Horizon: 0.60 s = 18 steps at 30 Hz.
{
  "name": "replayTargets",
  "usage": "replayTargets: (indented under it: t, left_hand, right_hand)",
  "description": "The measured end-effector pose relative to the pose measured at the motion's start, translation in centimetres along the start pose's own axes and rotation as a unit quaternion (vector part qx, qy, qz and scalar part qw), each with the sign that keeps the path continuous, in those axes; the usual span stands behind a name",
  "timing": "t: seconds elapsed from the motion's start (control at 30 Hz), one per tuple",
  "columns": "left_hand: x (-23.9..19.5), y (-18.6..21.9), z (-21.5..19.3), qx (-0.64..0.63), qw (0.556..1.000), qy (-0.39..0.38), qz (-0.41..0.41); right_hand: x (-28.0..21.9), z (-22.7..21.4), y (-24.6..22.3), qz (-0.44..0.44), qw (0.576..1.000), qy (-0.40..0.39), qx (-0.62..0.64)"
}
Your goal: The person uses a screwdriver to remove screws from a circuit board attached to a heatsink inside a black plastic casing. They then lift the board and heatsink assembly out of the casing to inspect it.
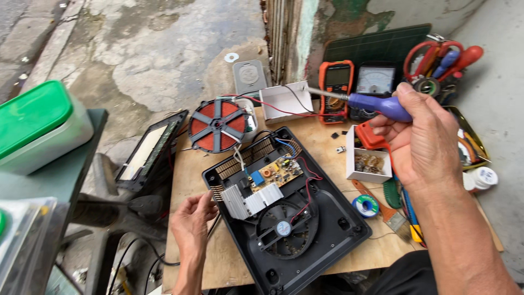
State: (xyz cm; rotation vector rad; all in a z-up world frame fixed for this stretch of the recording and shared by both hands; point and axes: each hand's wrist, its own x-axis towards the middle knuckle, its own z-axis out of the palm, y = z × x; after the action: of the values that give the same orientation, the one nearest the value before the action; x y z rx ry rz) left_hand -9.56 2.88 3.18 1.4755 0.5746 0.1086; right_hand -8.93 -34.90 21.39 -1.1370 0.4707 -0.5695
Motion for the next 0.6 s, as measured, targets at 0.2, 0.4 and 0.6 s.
replayTargets:
  t: [0.2, 0.4, 0.6]
  left_hand:
    - [-5.7, 0.6, 10.5, 0.106, 0.969, -0.221, 0.011]
    - [-5.6, 1.2, 22.8, 0.371, 0.834, -0.318, 0.255]
    - [1.3, -6.0, 32.7, 0.545, 0.653, -0.369, 0.373]
  right_hand:
    - [1.2, -0.9, -0.4, 0.066, 0.991, -0.01, 0.118]
    - [1.3, -0.9, -1.1, 0.114, 0.982, 0.002, 0.153]
    - [1.9, -1.7, -2.3, 0.104, 0.984, 0.036, 0.14]
